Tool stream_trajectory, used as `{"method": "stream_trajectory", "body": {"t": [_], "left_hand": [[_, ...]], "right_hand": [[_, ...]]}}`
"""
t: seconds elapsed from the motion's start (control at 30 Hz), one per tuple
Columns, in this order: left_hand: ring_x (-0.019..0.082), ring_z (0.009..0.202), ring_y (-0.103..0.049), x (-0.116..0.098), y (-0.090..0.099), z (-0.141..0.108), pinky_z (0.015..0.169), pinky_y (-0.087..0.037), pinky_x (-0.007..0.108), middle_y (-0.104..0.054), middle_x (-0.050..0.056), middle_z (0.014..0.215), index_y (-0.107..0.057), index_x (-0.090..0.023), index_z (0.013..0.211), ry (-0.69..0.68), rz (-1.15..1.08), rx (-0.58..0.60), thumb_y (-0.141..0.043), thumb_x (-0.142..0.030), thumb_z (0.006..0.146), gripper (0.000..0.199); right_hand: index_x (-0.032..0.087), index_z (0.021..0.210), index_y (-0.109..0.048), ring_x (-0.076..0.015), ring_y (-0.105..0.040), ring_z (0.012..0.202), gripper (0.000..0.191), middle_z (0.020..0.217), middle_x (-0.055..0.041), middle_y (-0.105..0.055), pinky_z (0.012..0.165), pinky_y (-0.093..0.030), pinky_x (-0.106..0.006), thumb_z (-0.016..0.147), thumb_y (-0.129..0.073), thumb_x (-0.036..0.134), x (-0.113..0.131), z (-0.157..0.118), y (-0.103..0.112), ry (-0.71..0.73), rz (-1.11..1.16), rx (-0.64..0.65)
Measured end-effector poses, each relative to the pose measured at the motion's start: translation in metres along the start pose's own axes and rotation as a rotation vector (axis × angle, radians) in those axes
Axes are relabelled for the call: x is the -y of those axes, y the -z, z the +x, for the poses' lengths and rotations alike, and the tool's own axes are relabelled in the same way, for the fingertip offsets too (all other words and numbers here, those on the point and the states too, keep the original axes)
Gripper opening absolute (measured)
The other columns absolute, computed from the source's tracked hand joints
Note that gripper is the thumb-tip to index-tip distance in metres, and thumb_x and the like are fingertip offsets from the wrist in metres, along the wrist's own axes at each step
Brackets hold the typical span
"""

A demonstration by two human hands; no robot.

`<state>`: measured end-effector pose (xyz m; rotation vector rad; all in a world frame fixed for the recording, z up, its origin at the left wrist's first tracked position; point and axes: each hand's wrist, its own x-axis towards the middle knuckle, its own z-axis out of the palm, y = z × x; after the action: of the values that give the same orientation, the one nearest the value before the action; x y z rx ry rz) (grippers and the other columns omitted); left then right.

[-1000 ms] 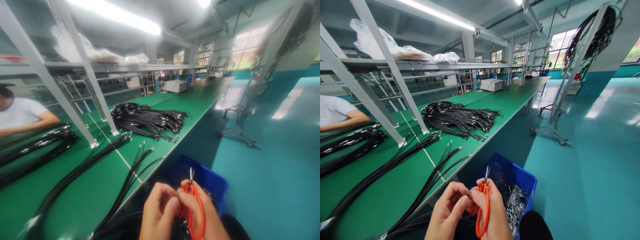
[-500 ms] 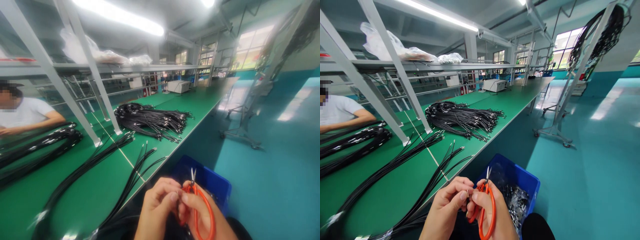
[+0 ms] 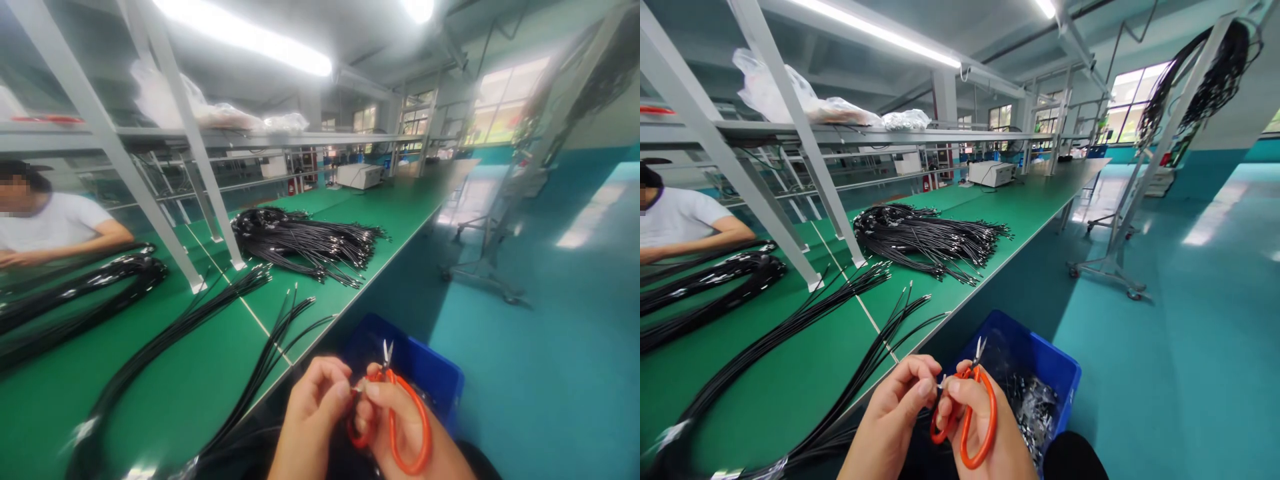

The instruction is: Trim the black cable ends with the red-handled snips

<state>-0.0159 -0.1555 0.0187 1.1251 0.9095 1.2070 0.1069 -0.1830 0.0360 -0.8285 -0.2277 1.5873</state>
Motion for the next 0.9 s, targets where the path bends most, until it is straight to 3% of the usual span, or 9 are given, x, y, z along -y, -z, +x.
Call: {"method": "stream_trajectory", "body": {"t": [0.1,0.17,0.3,0.37,0.47,0.57,0.73,0.9], "left_hand": [[0.021,0.08,-0.059,-0.009,-0.001,-0.004,0.072,-0.048,0.029,-0.064,0.006,0.093,-0.068,-0.022,0.082,-0.251,0.3,-0.13,-0.066,-0.028,0.078,0.008],[0.024,0.085,-0.059,-0.014,-0.004,-0.006,0.076,-0.046,0.03,-0.064,0.008,0.097,-0.072,-0.024,0.085,-0.383,0.417,-0.172,-0.067,-0.024,0.076,0.011],[0.026,0.086,-0.059,-0.014,-0.006,-0.007,0.078,-0.045,0.03,-0.066,0.009,0.091,-0.073,-0.025,0.068,-0.418,0.443,-0.237,-0.066,-0.024,0.076,0.01],[0.024,0.08,-0.06,-0.01,-0.002,-0.007,0.074,-0.045,0.029,-0.066,0.008,0.086,-0.072,-0.025,0.072,-0.392,0.459,-0.223,-0.066,-0.023,0.076,0.008],[0.018,0.059,-0.058,-0.003,0.002,-0.009,0.058,-0.045,0.026,-0.066,0.003,0.069,-0.069,-0.023,0.081,-0.213,0.346,-0.061,-0.067,-0.029,0.076,0.008],[0.015,0.051,-0.056,-0.001,0.002,-0.009,0.053,-0.044,0.024,-0.065,0.001,0.059,-0.065,-0.019,0.068,-0.033,0.14,0.04,-0.067,-0.036,0.077,0.02],[0.008,0.046,-0.042,-0.004,0.002,-0.005,0.049,-0.037,0.02,-0.059,-0.002,0.054,-0.064,-0.016,0.061,0.062,0.02,-0.004,-0.078,-0.042,0.066,0.03],[0.007,0.047,-0.039,-0.003,0.005,-0.003,0.047,-0.034,0.018,-0.059,-0.001,0.054,-0.062,-0.015,0.059,0.094,-0.046,-0.005,-0.08,-0.042,0.063,0.033]], "right_hand": [[0.02,0.076,-0.067,-0.0139,-0.054,0.053,0.017,0.059,0.0013,-0.062,0.054,-0.047,-0.025,0.062,-0.077,0.019,-0.009,0.008,0.005,-0.026,0.071,0.028],[0.021,0.075,-0.066,-0.0142,-0.053,0.052,0.02,0.058,0.0013,-0.062,0.05,-0.045,-0.025,0.06,-0.078,0.02,-0.012,0.013,0.006,-0.023,0.088,0.025],[0.021,0.076,-0.065,-0.0152,-0.053,0.052,0.021,0.057,0.0012,-0.062,0.048,-0.042,-0.025,0.06,-0.078,0.022,-0.01,0.013,0.002,-0.005,0.075,0.027],[0.021,0.078,-0.064,-0.0152,-0.052,0.052,0.016,0.057,0.0012,-0.061,0.051,-0.043,-0.026,0.065,-0.075,0.022,-0.007,0.009,-0.001,-0.007,0.033,0.047],[0.019,0.077,-0.063,-0.0145,-0.051,0.05,0.015,0.052,0.0024,-0.058,0.053,-0.043,-0.026,0.067,-0.072,0.022,-0.005,0.005,-0.002,-0.013,0.008,0.053],[0.019,0.081,-0.062,-0.014,-0.051,0.051,0.02,0.052,0.0024,-0.058,0.053,-0.043,-0.025,0.066,-0.074,0.024,-0.006,0.005,-0.003,0.019,-0.024,0.049],[0.021,0.084,-0.059,-0.0107,-0.05,0.05,0.035,0.068,0.0004,-0.068,0.049,-0.041,-0.022,0.06,-0.083,0.029,-0.007,0.008,-0.013,0.308,-0.157,-0.066],[0.024,0.078,-0.058,-0.0109,-0.05,0.047,0.029,0.055,0.0063,-0.059,0.046,-0.039,-0.02,0.061,-0.082,0.028,-0.013,0.008,-0.016,0.383,-0.27,-0.038]]}}
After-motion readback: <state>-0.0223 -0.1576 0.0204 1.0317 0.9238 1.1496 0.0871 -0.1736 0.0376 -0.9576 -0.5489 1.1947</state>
